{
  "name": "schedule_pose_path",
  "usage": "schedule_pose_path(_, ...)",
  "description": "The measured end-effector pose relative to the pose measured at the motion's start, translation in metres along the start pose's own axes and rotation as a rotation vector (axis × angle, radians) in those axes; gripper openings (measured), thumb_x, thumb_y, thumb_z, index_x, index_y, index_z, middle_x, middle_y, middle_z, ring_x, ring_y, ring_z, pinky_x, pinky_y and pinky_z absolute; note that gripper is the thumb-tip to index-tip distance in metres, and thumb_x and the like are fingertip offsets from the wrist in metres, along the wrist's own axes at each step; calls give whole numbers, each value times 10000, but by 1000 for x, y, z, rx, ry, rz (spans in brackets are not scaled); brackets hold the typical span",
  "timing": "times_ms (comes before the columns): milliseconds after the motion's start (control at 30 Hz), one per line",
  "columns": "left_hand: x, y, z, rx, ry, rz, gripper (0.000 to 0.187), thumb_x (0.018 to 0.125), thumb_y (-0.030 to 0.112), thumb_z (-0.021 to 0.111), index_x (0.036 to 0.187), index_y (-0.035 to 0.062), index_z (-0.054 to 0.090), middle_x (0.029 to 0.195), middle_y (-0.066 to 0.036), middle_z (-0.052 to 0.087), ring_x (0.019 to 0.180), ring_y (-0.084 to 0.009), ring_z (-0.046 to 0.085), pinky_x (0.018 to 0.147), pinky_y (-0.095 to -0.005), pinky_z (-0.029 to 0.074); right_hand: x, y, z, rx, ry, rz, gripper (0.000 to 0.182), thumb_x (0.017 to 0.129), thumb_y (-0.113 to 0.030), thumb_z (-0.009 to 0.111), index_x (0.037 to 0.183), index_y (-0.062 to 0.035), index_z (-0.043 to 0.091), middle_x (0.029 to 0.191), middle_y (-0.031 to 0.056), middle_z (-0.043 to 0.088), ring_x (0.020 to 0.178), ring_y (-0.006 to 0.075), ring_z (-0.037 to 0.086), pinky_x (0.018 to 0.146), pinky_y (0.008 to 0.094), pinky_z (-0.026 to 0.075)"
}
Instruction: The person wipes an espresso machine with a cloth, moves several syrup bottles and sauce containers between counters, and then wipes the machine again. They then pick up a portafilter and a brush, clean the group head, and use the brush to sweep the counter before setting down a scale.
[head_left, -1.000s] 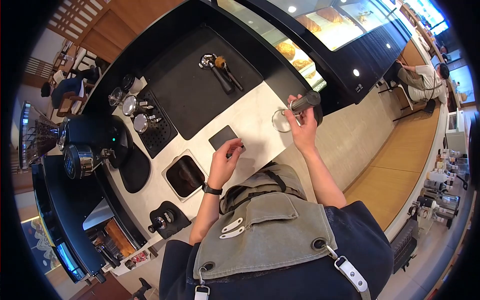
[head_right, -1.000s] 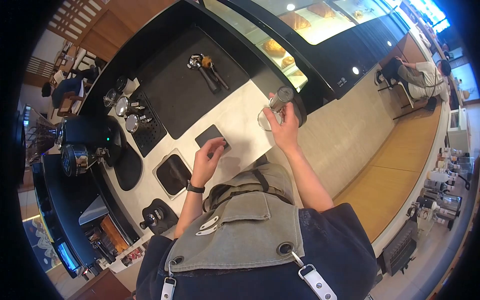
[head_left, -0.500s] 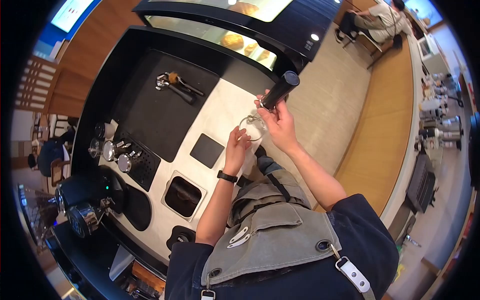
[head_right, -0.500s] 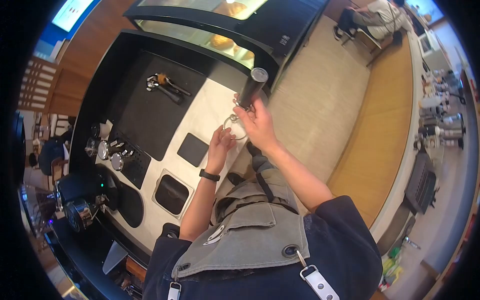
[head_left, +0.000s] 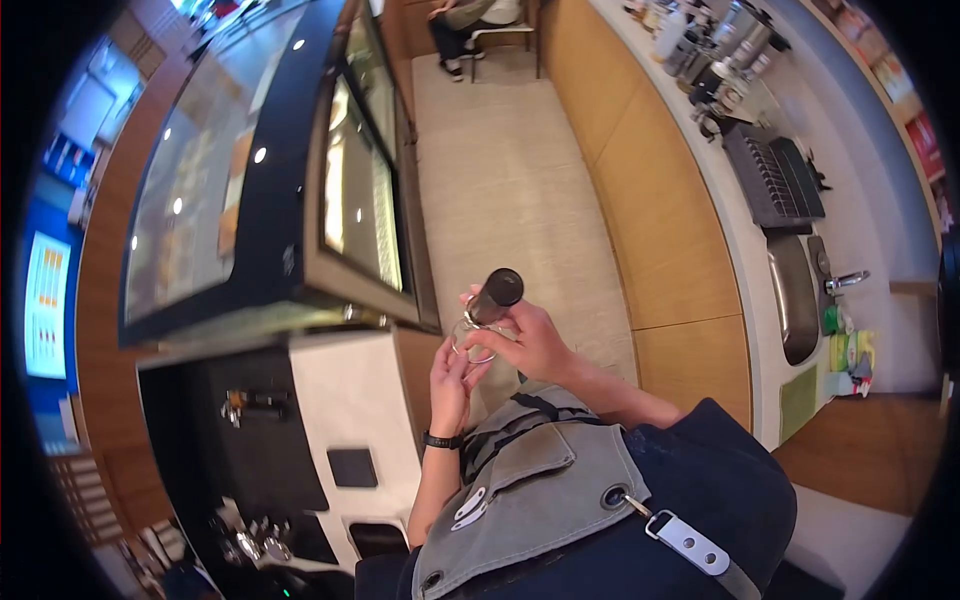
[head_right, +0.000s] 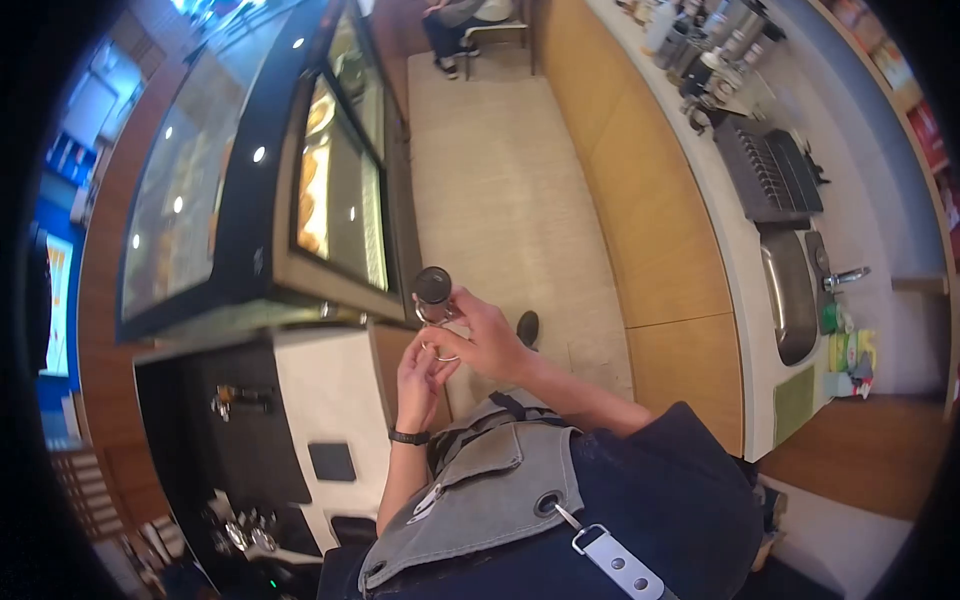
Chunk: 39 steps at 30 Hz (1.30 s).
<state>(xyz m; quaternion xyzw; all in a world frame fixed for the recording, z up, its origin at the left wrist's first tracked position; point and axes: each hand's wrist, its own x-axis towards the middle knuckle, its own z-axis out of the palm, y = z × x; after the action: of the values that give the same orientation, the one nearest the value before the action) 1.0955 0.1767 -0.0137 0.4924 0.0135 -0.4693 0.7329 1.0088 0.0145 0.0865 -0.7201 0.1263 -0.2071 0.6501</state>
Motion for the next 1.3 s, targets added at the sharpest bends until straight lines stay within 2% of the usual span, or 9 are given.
schedule_pose_path(167,111,-4,104,140,-134,-96,560,1074,141,549,1543,-37,302,1370,-175,573,1148,-321,684,996,-420,599,30,18,-121,6,235,-21,549,974,-29,716,1457,51,467,1410,173,635,1224,185,651,1046,340,532)
schedule_pose_path(467,298,-6,300,273,-458,-136,634,1075,139,554,1588,-33,224,1378,-162,564,1158,-278,672,967,-377,595,120,33,-325,-121,565,-74,573,999,-14,684,1500,28,410,1383,137,640,1226,134,613,1037,313,516)
schedule_pose_path(500,315,-1,321,312,-477,-119,631,1072,143,556,1587,-39,239,1354,-158,566,1155,-278,669,982,-391,588,137,29,-341,-155,650,-170,347,993,-107,721,1233,31,512,1154,129,689,1054,149,667,948,362,584)
schedule_pose_path(767,493,25,452,358,-608,-14,514,1057,69,529,1534,-71,401,1084,-59,510,1005,-192,658,910,-393,649,266,24,-486,-267,848,-102,401,974,-148,750,1264,29,536,1171,137,697,1157,241,704,903,363,619)
schedule_pose_path(900,613,36,523,354,-660,-3,503,1056,44,516,1530,-81,402,1099,-68,544,988,-181,657,893,-384,662,350,57,-576,-359,912,-122,429,971,-201,761,1271,19,548,1196,139,699,1170,271,706,888,384,614)
schedule_pose_path(1100,793,50,649,424,-612,49,407,1039,65,558,1414,-91,528,1062,-88,628,957,-182,678,832,-368,669,496,95,-713,-383,1052,-109,439,969,-240,767,1273,-5,554,1146,147,725,1078,266,734,904,376,573)
schedule_pose_path(1200,877,42,707,519,-625,76,348,1017,84,592,1318,-90,607,1029,-85,647,923,-170,689,773,-341,656,551,120,-781,-472,1108,-77,470,975,-253,766,1308,-10,540,1201,103,693,1051,201,706,929,345,543)
schedule_pose_path(1233,900,40,725,643,-628,116,353,998,100,610,1297,-85,641,1018,-101,678,820,-158,696,718,-321,637,566,123,-796,-494,1134,-46,459,976,-244,766,1300,-9,541,1160,108,704,1035,197,704,920,344,543)
schedule_pose_path(1300,939,34,756,709,-670,66,397,995,115,619,1332,-94,620,1009,-107,693,817,-175,704,759,-321,630,591,131,-823,-502,1175,-10,456,977,-239,763,1297,-3,539,1146,122,716,1033,208,709,913,357,544)
